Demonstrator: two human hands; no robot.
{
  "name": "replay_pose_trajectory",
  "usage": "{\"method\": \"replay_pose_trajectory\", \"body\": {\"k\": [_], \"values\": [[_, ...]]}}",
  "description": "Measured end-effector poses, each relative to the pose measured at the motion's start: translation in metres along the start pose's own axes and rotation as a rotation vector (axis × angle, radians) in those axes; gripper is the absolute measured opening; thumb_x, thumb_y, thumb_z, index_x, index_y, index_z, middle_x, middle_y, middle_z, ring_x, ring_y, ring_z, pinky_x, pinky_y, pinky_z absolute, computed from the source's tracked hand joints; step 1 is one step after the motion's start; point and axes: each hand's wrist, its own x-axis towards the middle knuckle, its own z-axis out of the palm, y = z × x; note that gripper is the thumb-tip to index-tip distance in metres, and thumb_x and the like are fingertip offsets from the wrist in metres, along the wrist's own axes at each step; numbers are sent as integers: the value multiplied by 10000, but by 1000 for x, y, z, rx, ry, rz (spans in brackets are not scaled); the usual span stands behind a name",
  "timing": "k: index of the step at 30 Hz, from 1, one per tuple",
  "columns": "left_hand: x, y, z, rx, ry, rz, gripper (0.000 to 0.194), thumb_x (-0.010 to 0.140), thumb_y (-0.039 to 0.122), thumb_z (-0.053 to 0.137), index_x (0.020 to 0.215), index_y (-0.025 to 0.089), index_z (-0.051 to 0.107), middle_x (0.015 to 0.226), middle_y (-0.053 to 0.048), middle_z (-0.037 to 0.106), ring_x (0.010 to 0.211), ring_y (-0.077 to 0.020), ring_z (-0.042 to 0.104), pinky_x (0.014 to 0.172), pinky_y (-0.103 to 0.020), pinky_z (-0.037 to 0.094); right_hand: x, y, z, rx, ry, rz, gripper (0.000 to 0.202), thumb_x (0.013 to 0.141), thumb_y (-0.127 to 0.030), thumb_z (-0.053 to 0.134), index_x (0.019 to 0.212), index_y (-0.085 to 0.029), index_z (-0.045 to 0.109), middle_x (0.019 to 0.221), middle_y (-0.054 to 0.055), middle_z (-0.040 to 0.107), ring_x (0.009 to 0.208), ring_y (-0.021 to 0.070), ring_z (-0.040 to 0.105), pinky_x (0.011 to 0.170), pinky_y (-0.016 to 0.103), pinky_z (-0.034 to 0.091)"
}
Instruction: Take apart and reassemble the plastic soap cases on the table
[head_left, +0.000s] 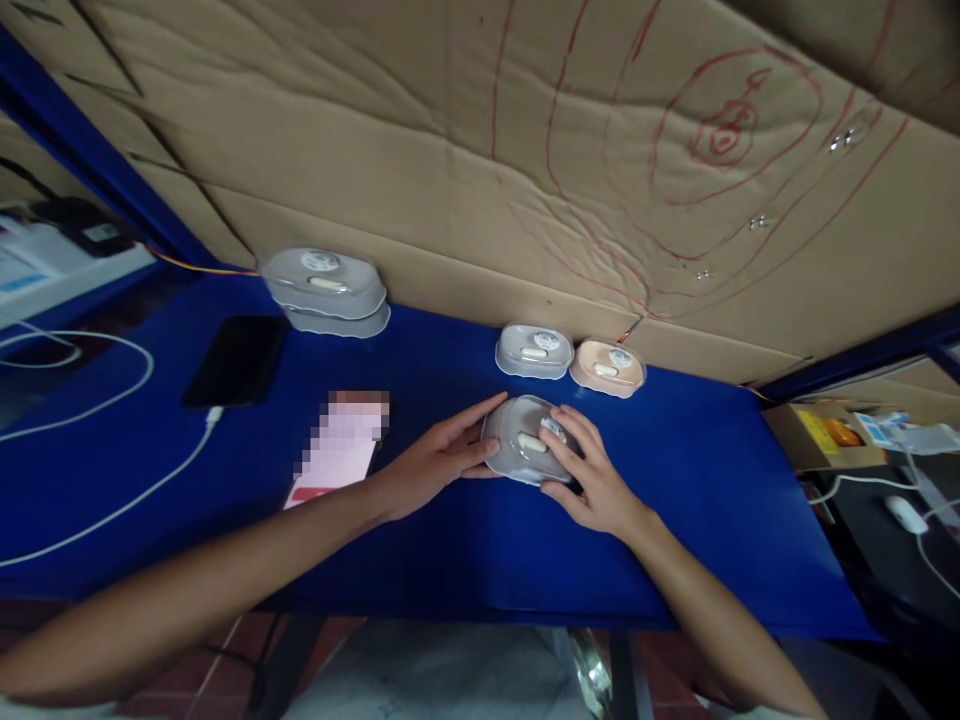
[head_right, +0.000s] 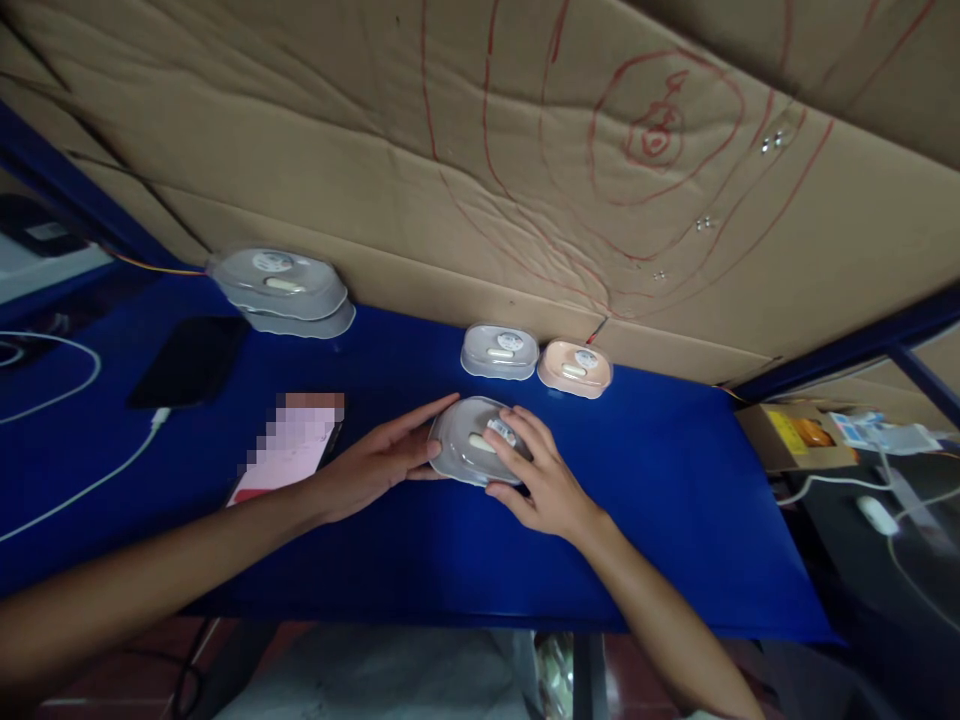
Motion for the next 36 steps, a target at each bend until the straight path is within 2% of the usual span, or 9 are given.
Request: {"method": "replay_pose_trajectory", "body": {"k": [6,11,16,22,28,33,36], "values": [[-1,-2,1,16,-1,-12,753,899,370,852,1576,368,523,1638,-85,535,1503,-414,477,1108,-563,540,-1,3,-4,19,-13,-47,701,1071,-430,554,1702,-328,263,1705,138,340,1596,411,292,1225,702,394],[-1,-3,3,-114,3,4,642,925,315,825,1519,373,590,1616,-72,562,1487,-390,512,1131,-580,522,-1,1,4,4,-15,11,756,1054,-456,587,1710,-336,231,1713,132,337,1597,404,299,1236,686,392],[0,0,1,-82,-1,-15,599,935,319,817,1496,364,612,1579,-77,597,1474,-380,529,1143,-577,505,2,1,3,8,-19,35,756,1042,-420,623,1700,-367,255,1711,111,356,1598,393,311,1251,670,380],[1,-1,0,-120,-15,-25,617,930,283,819,1506,319,602,1557,-93,612,1421,-357,580,1124,-528,525,1,6,-2,77,-18,52,709,1074,-520,525,1704,-352,248,1705,138,349,1564,382,373,1224,647,416],[3,-1,-1,-138,27,-39,631,937,288,811,1525,282,583,1449,-114,684,1326,-339,646,1101,-526,536,0,5,0,26,-27,24,727,1058,-480,586,1699,-366,262,1708,117,342,1589,372,316,1247,647,388],[1,1,0,-97,15,-23,642,937,271,805,1535,300,574,1459,-104,675,1341,-335,634,1111,-513,524,0,5,1,29,-42,36,728,1064,-456,578,1704,-380,239,1719,110,338,1591,379,326,1241,656,402],[1,0,-2,-91,13,-25,641,939,285,801,1536,316,572,1506,-103,642,1379,-347,605,1123,-522,513,0,3,3,27,-49,50,776,1047,-450,619,1707,-383,218,1743,107,297,1623,390,263,1251,673,379]]}}
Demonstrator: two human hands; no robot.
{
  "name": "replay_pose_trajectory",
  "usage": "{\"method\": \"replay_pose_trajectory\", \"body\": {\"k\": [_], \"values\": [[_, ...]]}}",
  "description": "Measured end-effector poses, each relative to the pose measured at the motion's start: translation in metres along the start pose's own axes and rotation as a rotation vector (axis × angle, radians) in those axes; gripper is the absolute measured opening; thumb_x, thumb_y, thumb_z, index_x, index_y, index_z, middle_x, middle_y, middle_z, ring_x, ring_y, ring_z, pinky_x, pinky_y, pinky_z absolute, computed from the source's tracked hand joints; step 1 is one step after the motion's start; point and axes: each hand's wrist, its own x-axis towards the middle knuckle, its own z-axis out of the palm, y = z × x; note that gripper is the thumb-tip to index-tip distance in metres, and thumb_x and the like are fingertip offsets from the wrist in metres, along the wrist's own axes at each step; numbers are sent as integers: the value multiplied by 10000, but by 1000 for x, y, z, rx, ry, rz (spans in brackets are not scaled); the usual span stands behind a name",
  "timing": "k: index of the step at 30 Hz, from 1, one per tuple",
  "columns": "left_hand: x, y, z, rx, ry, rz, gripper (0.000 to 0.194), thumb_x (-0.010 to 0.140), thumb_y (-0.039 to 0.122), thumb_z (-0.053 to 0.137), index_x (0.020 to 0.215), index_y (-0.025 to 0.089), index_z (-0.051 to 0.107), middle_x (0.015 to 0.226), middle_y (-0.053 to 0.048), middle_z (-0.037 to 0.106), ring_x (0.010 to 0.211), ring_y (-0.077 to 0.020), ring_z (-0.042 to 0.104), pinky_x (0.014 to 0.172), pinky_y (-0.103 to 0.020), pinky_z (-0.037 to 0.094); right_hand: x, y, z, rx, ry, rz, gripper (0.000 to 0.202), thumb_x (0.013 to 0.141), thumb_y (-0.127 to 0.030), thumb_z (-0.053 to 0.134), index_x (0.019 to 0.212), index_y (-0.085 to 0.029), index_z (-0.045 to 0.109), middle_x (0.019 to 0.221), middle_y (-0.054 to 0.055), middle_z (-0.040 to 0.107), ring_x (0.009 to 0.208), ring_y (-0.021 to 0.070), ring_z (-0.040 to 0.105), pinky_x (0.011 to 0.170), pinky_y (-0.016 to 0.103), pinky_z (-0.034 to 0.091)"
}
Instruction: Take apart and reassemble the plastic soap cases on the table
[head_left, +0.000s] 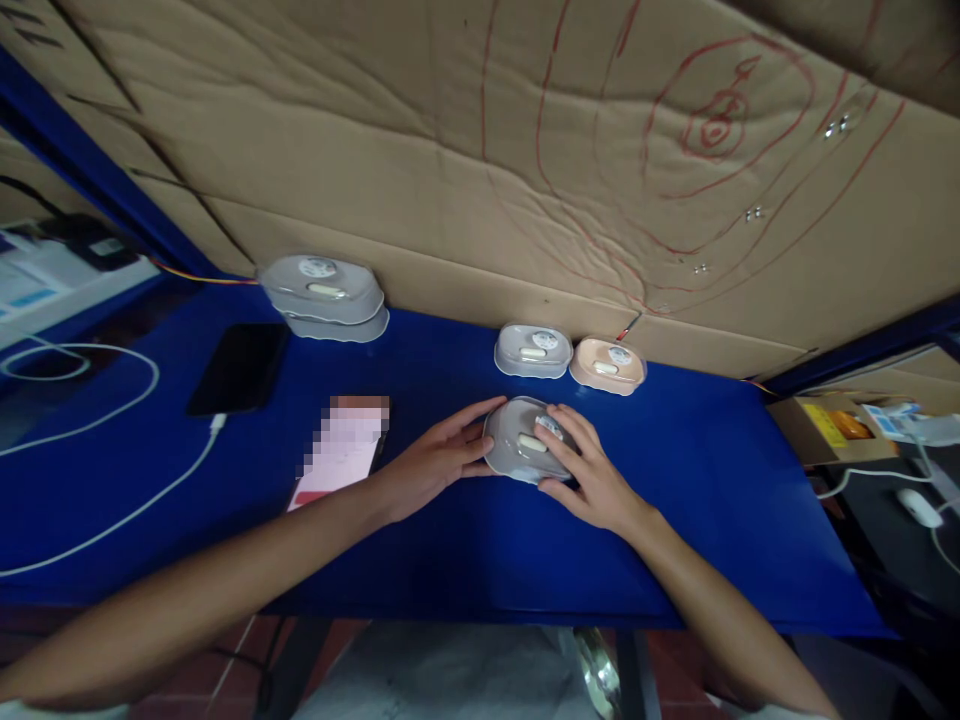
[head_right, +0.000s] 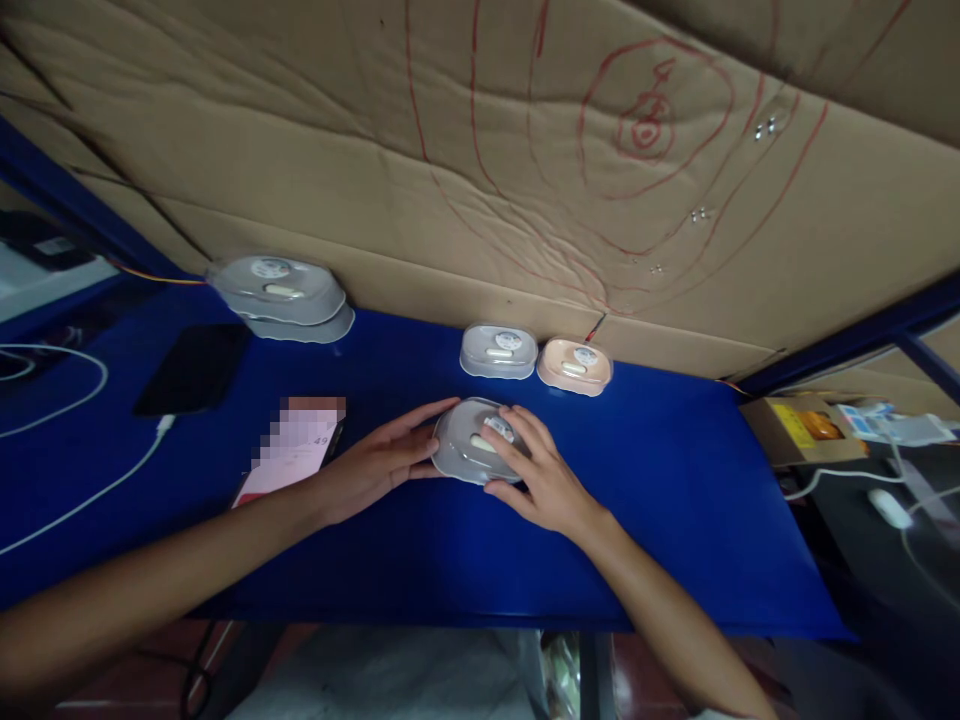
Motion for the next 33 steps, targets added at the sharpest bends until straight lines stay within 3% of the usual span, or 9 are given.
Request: {"method": "replay_pose_trajectory", "body": {"k": [6,10,14,17,20,23,27,30,33], "values": [[5,-2,-8,255,-40,54,582,986,373,727,1541,350,553,1601,-90,556,1459,-363,526,1175,-563,460,2,-1,2,-8,14,25,781,1022,-436,670,1691,-387,269,1756,117,265,1619,394,280,1248,674,383],[22,18,-3,884,31,387,509,1011,324,645,1516,309,585,1640,-108,479,1534,-352,414,1291,-562,297,-12,6,-7,-84,-49,21,711,1017,-441,675,1649,-333,368,1695,138,378,1599,388,304,1239,658,397],[68,48,1,1309,-5,641,552,1008,264,610,1555,228,544,1739,-140,321,1621,-394,233,1336,-575,114,-45,18,-27,-174,-25,152,665,1009,-457,671,1598,-284,416,1646,157,448,1574,389,343,1217,645,394],[108,61,-8,1402,39,611,599,979,306,656,1551,184,528,1716,-188,350,1612,-441,226,1311,-625,116,-78,42,-49,-390,56,292,607,1015,-481,630,1573,-310,463,1632,160,468,1522,421,413,1185,678,355],[121,60,-22,1415,80,519,605,941,335,709,1514,204,562,1701,-194,373,1580,-468,291,1286,-648,171,-111,84,-74,-604,125,468,564,1050,-458,523,1594,-319,465,1604,163,504,1464,411,474,1162,658,370],[92,47,-28,1490,53,490,623,937,322,699,1536,254,541,1709,-161,374,1566,-436,349,1277,-594,263,-132,134,-94,-699,225,571,573,1065,-413,426,1616,-257,449,1580,182,538,1445,395,483,1144,628,422],[22,17,-14,1500,-26,384,595,978,377,678,1550,328,522,1750,-125,322,1571,-376,386,1268,-531,331,-132,175,-99,-701,305,602,600,1056,-361,386,1611,-141,444,1604,219,511,1501,378,423,1199,614,391],[-11,-2,1,1459,-82,345,567,974,396,707,1520,357,559,1780,-96,274,1592,-374,356,1278,-541,313,-112,173,-88,-661,247,589,605,1062,-383,395,1625,-165,427,1658,187,464,1542,363,383,1207,596,395],[-15,-10,6,1371,-100,306,568,939,390,757,1482,339,595,1785,-105,260,1592,-398,352,1273,-562,312,-79,153,-75,-599,186,650,646,1065,-475,415,1654,-214,373,1703,182,404,1572,391,346,1190,666,386]]}}
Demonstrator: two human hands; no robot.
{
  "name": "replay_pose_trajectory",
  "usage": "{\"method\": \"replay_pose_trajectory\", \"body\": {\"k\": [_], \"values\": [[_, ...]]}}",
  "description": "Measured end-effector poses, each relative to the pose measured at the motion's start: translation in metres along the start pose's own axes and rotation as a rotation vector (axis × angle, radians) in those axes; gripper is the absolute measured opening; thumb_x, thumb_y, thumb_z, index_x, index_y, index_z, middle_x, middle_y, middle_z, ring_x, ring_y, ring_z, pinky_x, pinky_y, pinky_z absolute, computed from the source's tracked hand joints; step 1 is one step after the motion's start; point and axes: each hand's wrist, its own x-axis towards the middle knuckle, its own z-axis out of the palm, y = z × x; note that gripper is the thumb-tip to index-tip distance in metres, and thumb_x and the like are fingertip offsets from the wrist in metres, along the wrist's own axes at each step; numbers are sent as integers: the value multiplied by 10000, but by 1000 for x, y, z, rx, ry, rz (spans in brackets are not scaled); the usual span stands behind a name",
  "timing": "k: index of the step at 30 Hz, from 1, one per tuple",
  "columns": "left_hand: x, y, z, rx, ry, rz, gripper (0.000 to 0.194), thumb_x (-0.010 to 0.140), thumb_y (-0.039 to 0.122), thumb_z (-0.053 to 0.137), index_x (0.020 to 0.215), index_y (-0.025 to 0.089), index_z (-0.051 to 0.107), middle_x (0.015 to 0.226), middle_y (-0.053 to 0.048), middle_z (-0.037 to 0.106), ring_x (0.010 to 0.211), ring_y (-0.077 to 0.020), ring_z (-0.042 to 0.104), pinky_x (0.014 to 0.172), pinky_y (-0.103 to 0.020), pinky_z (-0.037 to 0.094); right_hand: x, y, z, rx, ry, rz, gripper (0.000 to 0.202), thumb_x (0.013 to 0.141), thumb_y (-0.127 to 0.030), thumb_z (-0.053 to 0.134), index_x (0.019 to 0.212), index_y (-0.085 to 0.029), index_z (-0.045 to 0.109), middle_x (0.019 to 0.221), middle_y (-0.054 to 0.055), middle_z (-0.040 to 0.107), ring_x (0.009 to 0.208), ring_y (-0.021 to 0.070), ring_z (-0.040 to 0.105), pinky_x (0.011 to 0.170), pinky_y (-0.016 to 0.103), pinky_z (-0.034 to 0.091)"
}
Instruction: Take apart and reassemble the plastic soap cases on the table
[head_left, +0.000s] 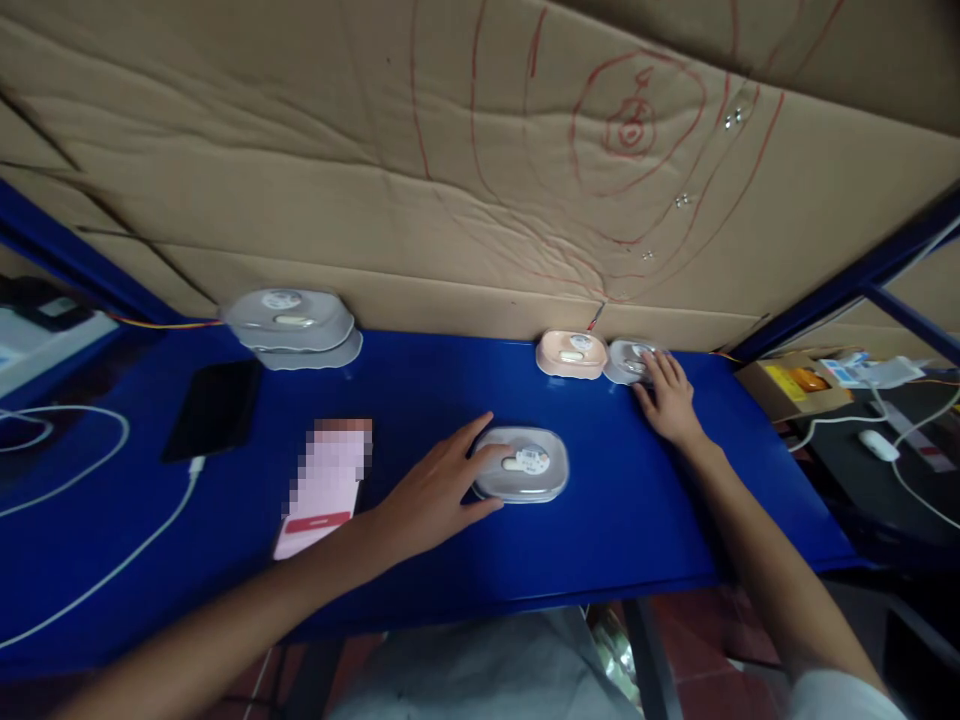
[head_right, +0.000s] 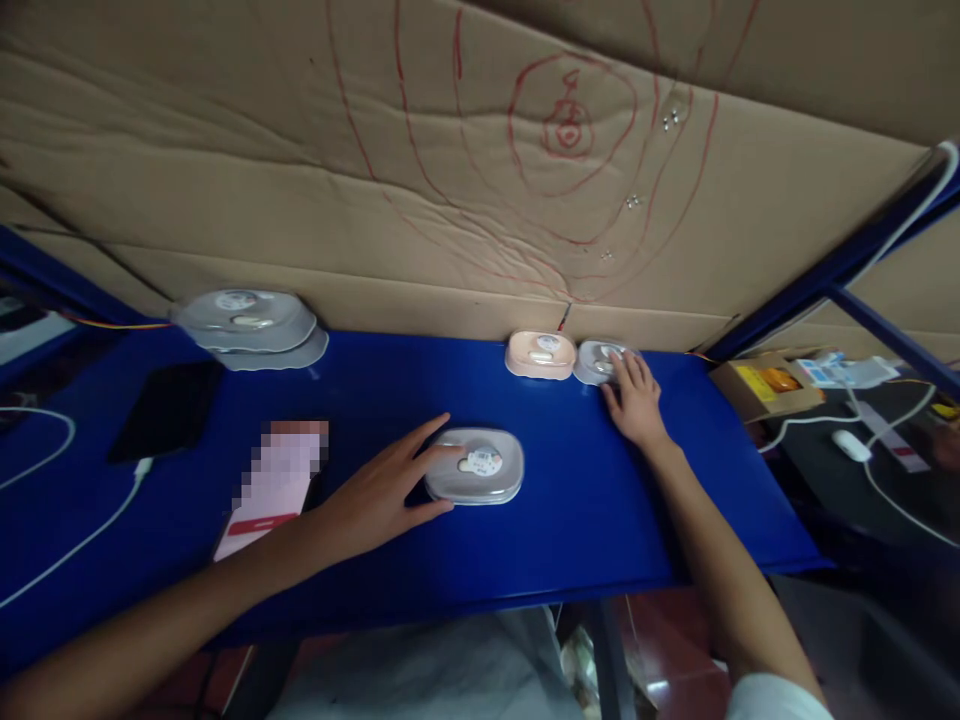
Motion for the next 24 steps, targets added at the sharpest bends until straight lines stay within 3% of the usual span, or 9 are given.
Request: {"method": "replay_pose_trajectory", "body": {"k": [3,5,6,8,9,11,14,18,24], "values": [[6,-6,2,-101,0,-27,585,888,386,811,1439,331,620,1768,-115,300,1564,-429,387,1250,-583,336,9,-54,-11,43,-52,67,685,1072,-540,407,1672,-221,320,1727,216,344,1603,446,283,1185,813,252],[8,-9,2,-128,12,-39,587,875,386,824,1424,332,624,1732,-121,366,1525,-438,439,1234,-600,350,8,-98,-22,141,-4,-11,713,1088,-561,392,1697,-216,253,1751,217,285,1632,436,223,1220,804,189],[8,-10,3,-134,25,-39,590,875,383,824,1425,328,618,1702,-129,411,1501,-435,468,1228,-604,356,4,-120,-28,236,-8,-142,721,1093,-567,401,1707,-234,220,1756,196,287,1635,393,244,1252,741,224],[8,-10,4,-158,75,-28,625,879,385,825,1448,312,576,1624,-144,499,1462,-411,514,1223,-594,372,-8,-160,-37,408,-189,-546,760,1076,-596,473,1714,-282,203,1744,151,339,1609,326,337,1267,605,336],[7,-10,4,-179,104,-22,657,880,390,829,1466,304,543,1592,-146,527,1452,-395,526,1223,-580,383,-15,-175,-40,448,-253,-660,798,1048,-636,520,1708,-289,235,1735,148,359,1593,325,368,1260,578,366],[6,-10,5,-209,155,-28,732,877,401,839,1501,295,470,1564,-145,546,1449,-370,532,1222,-555,402,-28,-195,-41,502,-291,-735,882,982,-690,605,1690,-262,300,1700,163,417,1567,349,406,1233,565,416],[3,-14,6,-202,171,-63,825,872,405,848,1542,306,376,1579,-139,526,1440,-352,546,1212,-549,432,-39,-201,-33,604,-238,-708,864,961,-665,662,1653,-230,382,1675,185,446,1556,359,414,1235,564,418],[-1,-19,7,-168,177,-81,946,862,424,859,1598,331,273,1632,-139,468,1446,-355,544,1215,-574,433,-35,-187,-23,750,-151,-608,801,978,-632,660,1638,-252,411,1657,174,472,1540,335,449,1239,540,417],[-3,-13,3,-146,195,-63,888,905,436,806,1616,334,283,1630,-132,449,1470,-356,511,1240,-569,404,-14,-156,-13,412,-59,-265,592,1032,-578,598,1522,-248,563,1628,172,519,1507,371,485,1194,626,386]]}}
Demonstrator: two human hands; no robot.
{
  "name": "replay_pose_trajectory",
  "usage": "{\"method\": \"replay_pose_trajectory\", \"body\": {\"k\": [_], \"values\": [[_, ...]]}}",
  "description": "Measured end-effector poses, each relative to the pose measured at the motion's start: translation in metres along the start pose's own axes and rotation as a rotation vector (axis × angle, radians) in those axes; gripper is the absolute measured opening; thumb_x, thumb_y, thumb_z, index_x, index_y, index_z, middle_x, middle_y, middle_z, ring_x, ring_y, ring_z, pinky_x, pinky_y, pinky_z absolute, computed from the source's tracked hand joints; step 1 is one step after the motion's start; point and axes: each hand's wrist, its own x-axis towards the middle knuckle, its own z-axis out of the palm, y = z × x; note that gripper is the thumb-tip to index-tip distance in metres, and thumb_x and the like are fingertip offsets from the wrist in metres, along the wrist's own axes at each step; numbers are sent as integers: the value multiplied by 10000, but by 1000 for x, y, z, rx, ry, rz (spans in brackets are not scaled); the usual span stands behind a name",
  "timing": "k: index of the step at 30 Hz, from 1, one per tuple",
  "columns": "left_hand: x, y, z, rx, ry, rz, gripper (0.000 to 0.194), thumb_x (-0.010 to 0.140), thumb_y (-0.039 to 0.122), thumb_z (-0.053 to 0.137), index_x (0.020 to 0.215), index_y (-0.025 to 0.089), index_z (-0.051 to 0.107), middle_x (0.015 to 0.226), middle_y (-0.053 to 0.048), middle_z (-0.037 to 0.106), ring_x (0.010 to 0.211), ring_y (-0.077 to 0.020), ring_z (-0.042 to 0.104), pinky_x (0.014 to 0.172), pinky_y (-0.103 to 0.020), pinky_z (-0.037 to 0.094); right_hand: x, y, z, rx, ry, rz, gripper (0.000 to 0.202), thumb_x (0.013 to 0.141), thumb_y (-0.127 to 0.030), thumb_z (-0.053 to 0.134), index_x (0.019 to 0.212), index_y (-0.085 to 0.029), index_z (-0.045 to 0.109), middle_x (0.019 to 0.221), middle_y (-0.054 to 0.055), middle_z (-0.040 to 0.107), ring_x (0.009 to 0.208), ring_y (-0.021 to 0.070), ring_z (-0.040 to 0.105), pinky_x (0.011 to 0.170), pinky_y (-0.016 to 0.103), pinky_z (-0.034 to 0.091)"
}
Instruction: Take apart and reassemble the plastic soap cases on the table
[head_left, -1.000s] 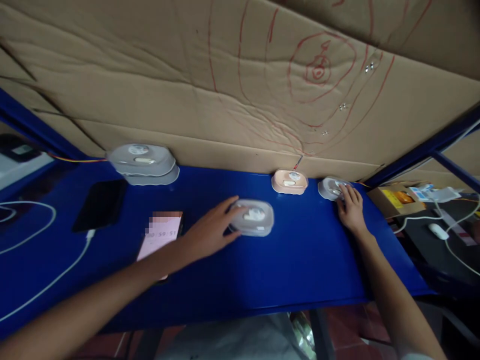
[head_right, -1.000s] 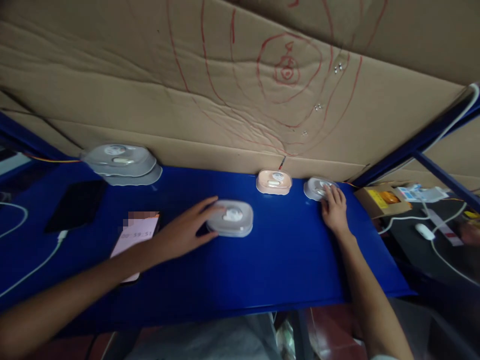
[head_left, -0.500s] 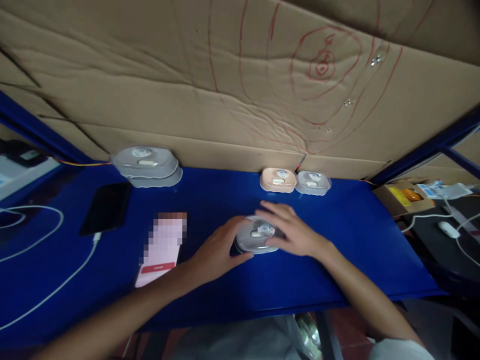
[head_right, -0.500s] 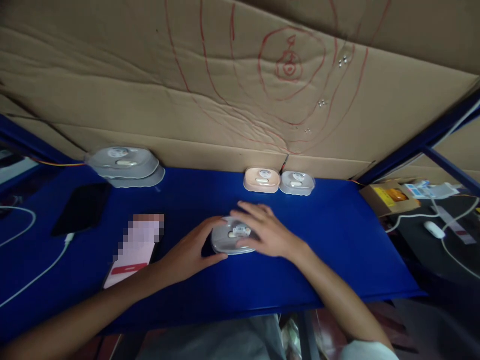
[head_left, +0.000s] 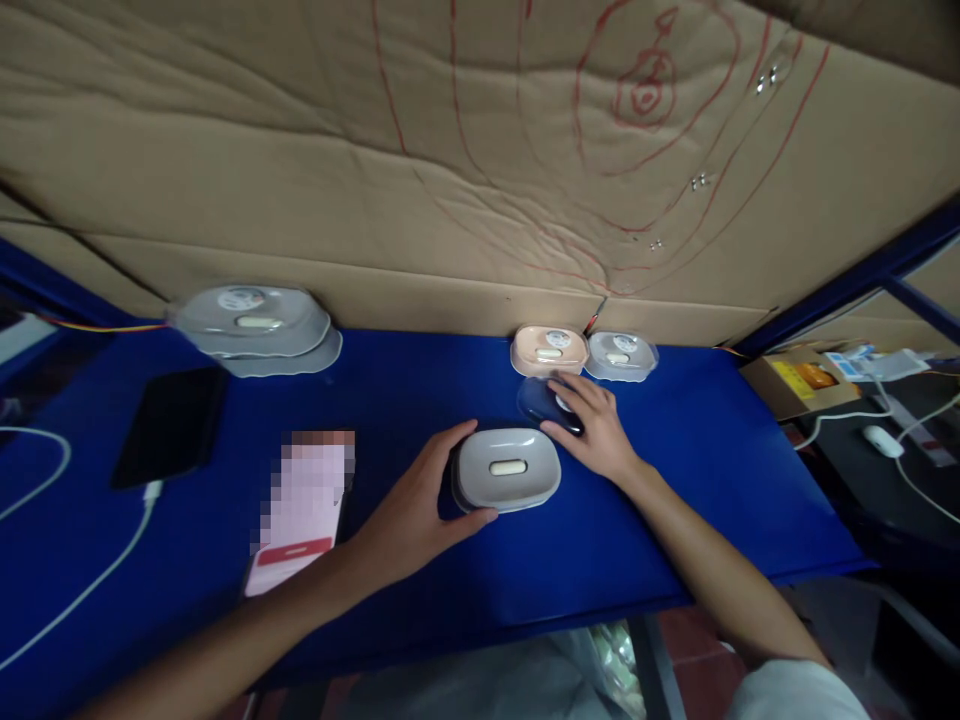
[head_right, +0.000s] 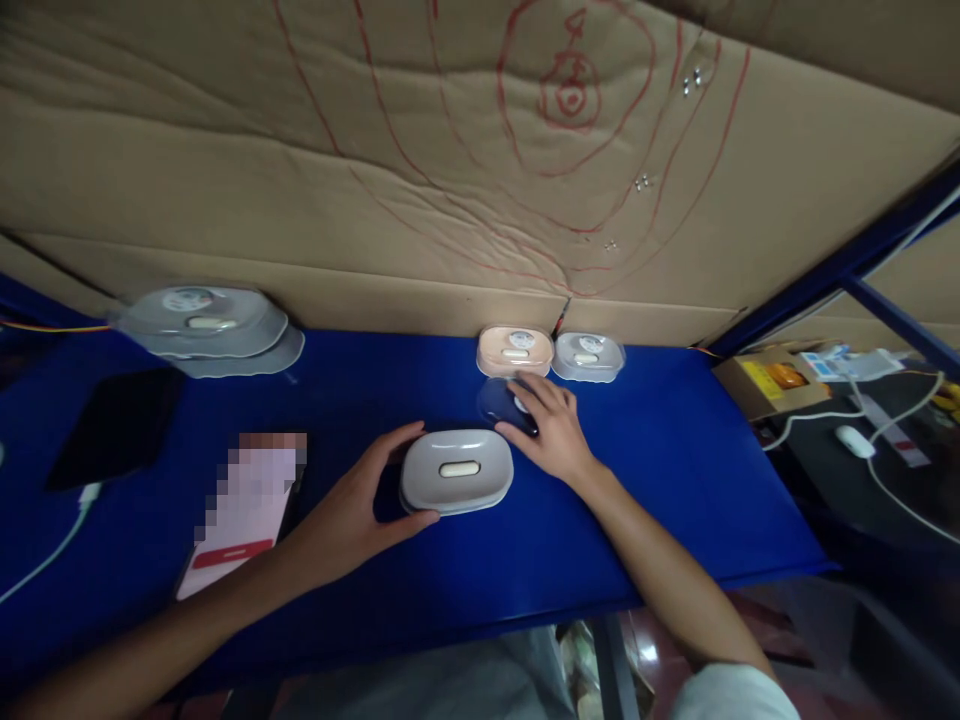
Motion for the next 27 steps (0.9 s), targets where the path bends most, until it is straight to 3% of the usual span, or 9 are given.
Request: {"method": "replay_pose_trajectory", "body": {"k": [2,5,8,10,14,17,21,24,27], "values": [[2,1,0,-54,45,10,839,911,410,797,1602,330,329,1621,-129,443,1477,-355,497,1250,-557,391,1,1,-3,-77,-3,11,520,1080,-538,518,1504,-243,579,1635,166,514,1532,372,454,1200,651,340],[6,-2,2,-278,89,-50,833,889,409,820,1580,319,365,1604,-140,449,1451,-355,522,1214,-538,439,-3,-19,-7,-44,-68,-178,504,1116,-519,425,1522,-254,562,1661,137,490,1581,338,384,1240,615,286],[10,-6,4,-485,82,-140,853,843,419,863,1549,313,396,1601,-145,440,1440,-359,523,1160,-519,494,-8,-46,-7,52,-203,-377,610,1057,-636,507,1514,-238,571,1591,133,575,1527,309,468,1258,537,298],[10,-7,6,-530,67,-167,886,797,398,901,1536,322,418,1630,-137,397,1472,-364,476,1177,-522,469,-10,-55,-5,83,-238,-395,597,1044,-619,556,1488,-221,597,1515,139,645,1467,299,539,1244,521,322],[11,-2,9,-762,9,-275,1074,695,309,960,1576,358,347,1666,-134,360,1347,-315,583,1121,-492,502,-8,-48,2,264,-132,-274,384,1074,-480,581,1342,-241,718,1352,117,753,1322,284,658,1153,519,418],[12,3,6,-885,22,-420,1092,637,250,977,1566,297,405,1536,-141,527,1208,-276,658,1050,-439,528,-6,-37,4,567,22,-18,368,999,-539,681,1208,-257,794,1254,91,796,1222,300,710,1112,507,478],[15,5,-4,-964,43,-588,898,662,264,976,1469,197,587,1168,-97,743,1138,-271,687,986,-380,522,-2,-28,0,753,219,275,476,1040,-640,538,1141,-257,801,1135,67,820,1068,281,755,1001,461,569],[17,8,-10,-1053,38,-601,691,724,342,958,1344,177,704,1169,-111,771,1112,-287,705,937,-382,544,1,-22,-4,896,269,395,571,1086,-660,389,1223,-256,768,1109,78,818,1026,268,770,986,462,579],[19,10,-12,-1155,14,-549,536,766,413,937,1215,169,776,1229,-132,779,1146,-324,711,952,-421,570,-1,-19,-5,925,256,415,525,1041,-682,499,1164,-265,795,1156,79,813,1105,290,755,1047,485,556]]}}
